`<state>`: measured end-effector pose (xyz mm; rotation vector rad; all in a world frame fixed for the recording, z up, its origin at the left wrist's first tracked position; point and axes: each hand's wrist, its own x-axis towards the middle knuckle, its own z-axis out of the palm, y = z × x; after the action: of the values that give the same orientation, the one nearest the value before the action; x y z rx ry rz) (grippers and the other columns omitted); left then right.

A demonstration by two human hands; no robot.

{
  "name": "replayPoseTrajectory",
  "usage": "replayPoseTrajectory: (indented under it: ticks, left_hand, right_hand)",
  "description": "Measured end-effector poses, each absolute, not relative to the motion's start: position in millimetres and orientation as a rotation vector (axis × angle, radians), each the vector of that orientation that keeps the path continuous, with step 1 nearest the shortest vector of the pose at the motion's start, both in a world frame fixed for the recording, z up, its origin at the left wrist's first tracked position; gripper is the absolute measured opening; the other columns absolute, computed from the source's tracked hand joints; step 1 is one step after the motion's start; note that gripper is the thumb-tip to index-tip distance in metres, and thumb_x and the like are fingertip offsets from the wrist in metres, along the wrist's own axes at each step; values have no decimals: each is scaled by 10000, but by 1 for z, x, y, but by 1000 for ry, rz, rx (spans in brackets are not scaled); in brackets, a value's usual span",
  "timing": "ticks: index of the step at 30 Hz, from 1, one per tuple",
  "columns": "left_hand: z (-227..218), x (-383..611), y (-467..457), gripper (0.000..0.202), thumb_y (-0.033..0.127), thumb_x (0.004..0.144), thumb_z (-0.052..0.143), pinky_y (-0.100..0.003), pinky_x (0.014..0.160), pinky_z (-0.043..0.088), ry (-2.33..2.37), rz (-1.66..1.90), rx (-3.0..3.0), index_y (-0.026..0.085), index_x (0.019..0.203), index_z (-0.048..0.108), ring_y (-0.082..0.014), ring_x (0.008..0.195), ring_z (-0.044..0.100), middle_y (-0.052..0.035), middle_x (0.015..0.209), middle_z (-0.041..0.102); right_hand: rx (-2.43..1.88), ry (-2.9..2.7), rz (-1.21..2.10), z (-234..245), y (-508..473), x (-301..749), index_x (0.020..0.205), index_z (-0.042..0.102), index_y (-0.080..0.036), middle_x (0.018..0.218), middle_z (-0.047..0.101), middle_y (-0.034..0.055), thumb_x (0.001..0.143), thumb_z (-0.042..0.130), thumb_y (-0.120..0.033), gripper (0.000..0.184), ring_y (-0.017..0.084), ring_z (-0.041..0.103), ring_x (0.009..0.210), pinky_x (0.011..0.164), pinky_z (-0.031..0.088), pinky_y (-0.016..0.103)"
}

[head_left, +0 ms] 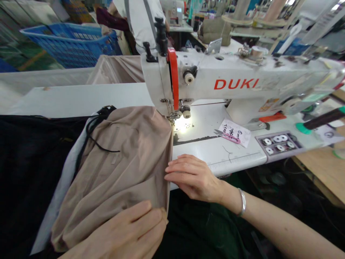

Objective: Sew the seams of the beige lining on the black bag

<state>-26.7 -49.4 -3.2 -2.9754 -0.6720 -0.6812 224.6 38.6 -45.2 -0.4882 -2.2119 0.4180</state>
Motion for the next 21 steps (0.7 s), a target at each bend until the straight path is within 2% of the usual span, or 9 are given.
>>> replayPoseTrajectory:
  ticks: [4,8,13,16,18,20,21]
  left_hand:
    - [10,-11,-41,310,106,982,383,-266,1287,220,-682,-761,-2967,170,995,686,-100,1026,610,16,1007,718]
    - [11,-7,-40,293,84,940,419,-265,1209,337,-685,-744,-2948,183,967,693,-122,986,602,-7,953,704]
    - [13,-1,-40,183,113,892,542,-295,1076,430,-614,-617,-2921,194,931,702,-156,973,593,-17,940,693]
    - [20,9,-24,88,237,919,617,-342,844,448,-736,-456,-3062,223,853,673,-166,837,563,1,830,653]
    - [22,16,-2,179,320,957,609,-338,716,392,-849,-421,-3194,225,809,640,-157,749,521,9,770,615]
    - [17,19,29,210,305,1010,522,-327,715,386,-910,-381,-3213,215,864,643,-157,797,542,-5,851,640]
    - [12,18,45,215,285,1030,477,-336,782,414,-947,-323,-3138,204,930,649,-171,886,568,-22,944,659]
  right_hand:
    - [-394,-2359,291,-42,40,231,1153,701,-143,1212,749,46,1033,511,-158,226,159,628,1251,1165,442,353]
    - [-252,-2476,168,-33,40,235,1153,713,-133,1229,741,47,1070,429,-177,298,168,651,1204,1174,439,359]
    - [-205,-2466,78,-33,35,234,1031,723,-94,1090,764,74,1052,437,-154,293,171,699,1052,1052,524,307]
    - [-241,-2489,69,-44,31,232,909,706,-119,957,756,74,1038,458,-137,280,153,706,938,963,554,280]
    - [-263,-2487,85,-51,29,232,821,678,-137,839,726,59,1027,474,-137,290,153,697,825,883,573,284]
    - [-282,-2453,104,-56,27,232,782,666,-135,796,709,53,1008,495,-127,284,161,685,765,827,581,293]
    - [-290,-2430,112,-57,26,232,790,674,-126,815,718,59,999,502,-120,271,167,690,777,827,582,296]
